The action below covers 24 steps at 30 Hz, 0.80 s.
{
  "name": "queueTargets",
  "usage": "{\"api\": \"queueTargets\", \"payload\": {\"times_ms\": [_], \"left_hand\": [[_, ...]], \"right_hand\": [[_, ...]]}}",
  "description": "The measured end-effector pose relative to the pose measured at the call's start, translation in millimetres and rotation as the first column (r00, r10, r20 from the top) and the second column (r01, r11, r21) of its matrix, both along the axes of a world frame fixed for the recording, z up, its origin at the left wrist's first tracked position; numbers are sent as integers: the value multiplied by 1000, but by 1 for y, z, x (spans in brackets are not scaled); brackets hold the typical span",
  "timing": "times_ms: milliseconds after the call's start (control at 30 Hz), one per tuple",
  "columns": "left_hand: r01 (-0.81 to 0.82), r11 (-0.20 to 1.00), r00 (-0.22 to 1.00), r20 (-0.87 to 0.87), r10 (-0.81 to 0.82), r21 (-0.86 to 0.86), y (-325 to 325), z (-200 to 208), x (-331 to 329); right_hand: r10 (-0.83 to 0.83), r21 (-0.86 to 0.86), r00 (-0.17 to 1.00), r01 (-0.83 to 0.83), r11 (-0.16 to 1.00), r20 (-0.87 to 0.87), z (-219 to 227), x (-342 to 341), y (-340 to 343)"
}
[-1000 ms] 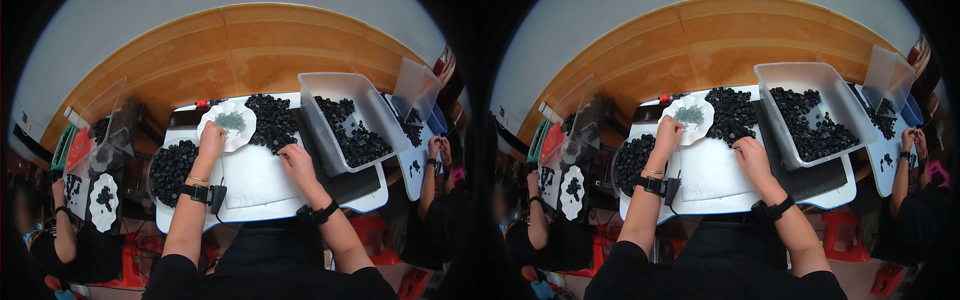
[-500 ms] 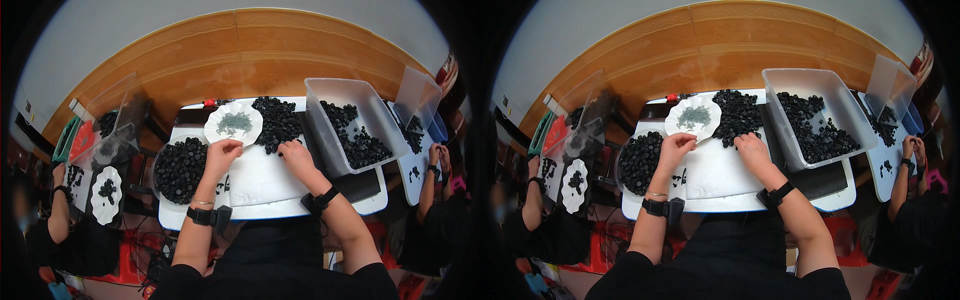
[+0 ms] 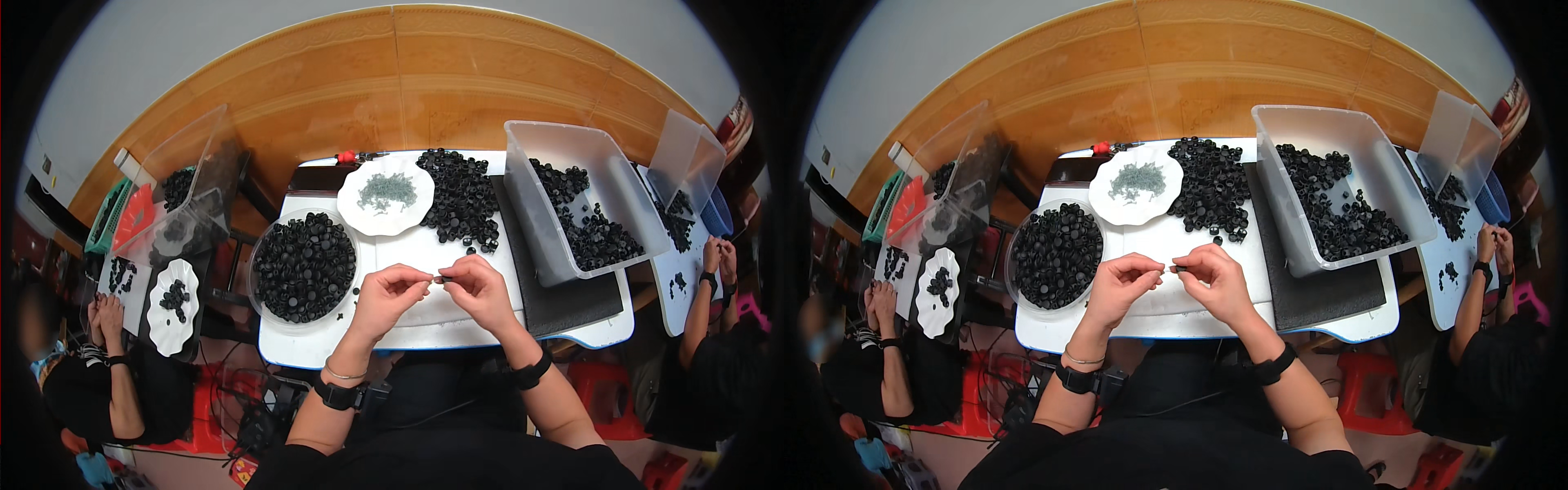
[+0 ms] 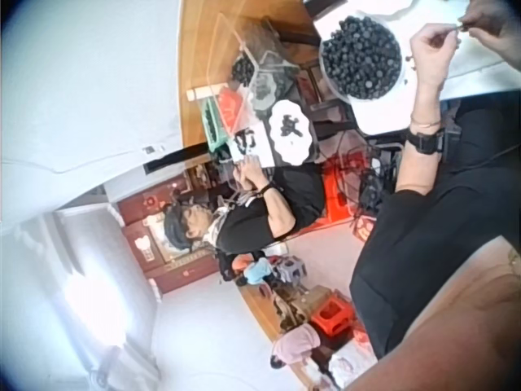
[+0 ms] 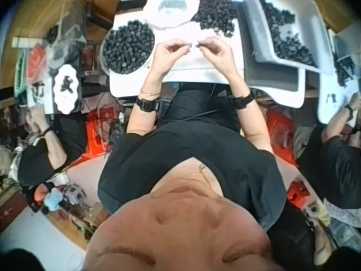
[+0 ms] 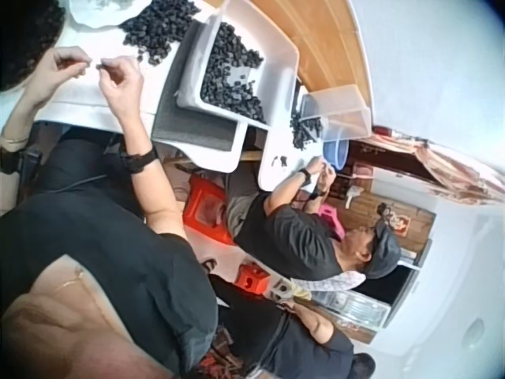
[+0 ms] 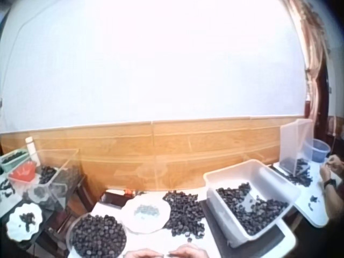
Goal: The person is assembling small black plastic components by inserting small silver pins into them and organizing them in containers.
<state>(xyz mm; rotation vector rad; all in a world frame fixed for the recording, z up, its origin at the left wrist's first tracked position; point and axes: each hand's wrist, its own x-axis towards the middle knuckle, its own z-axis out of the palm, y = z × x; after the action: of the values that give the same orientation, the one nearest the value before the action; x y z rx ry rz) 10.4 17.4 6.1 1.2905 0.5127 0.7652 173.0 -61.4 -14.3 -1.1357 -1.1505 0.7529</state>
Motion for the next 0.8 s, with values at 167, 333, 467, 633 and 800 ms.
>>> {"api": "queueTargets", "payload": {"times_ms": [167, 333, 467, 633, 800], "left_hand": [[20, 995, 999, -33, -17, 96, -6, 1, -1], [-9, 982, 996, -90, 26, 190, -9, 3, -2], [-6, 931, 982, -175, 75, 366, -10, 12, -5], [49, 814, 957, -260, 127, 579, -12, 24, -5], [69, 944, 980, -197, -5, 322, -5, 12, -5]], "right_hand": [[62, -21, 996, -63, 998, -61, 5, -8, -16], [50, -79, 967, -72, 994, -249, 11, -12, -23], [65, -81, 967, -87, 993, -245, 6, -12, -25], [96, -36, 989, -100, 994, -116, 2, -10, -24], [83, -61, 978, -96, 993, -193, 1, -11, -24]]}}
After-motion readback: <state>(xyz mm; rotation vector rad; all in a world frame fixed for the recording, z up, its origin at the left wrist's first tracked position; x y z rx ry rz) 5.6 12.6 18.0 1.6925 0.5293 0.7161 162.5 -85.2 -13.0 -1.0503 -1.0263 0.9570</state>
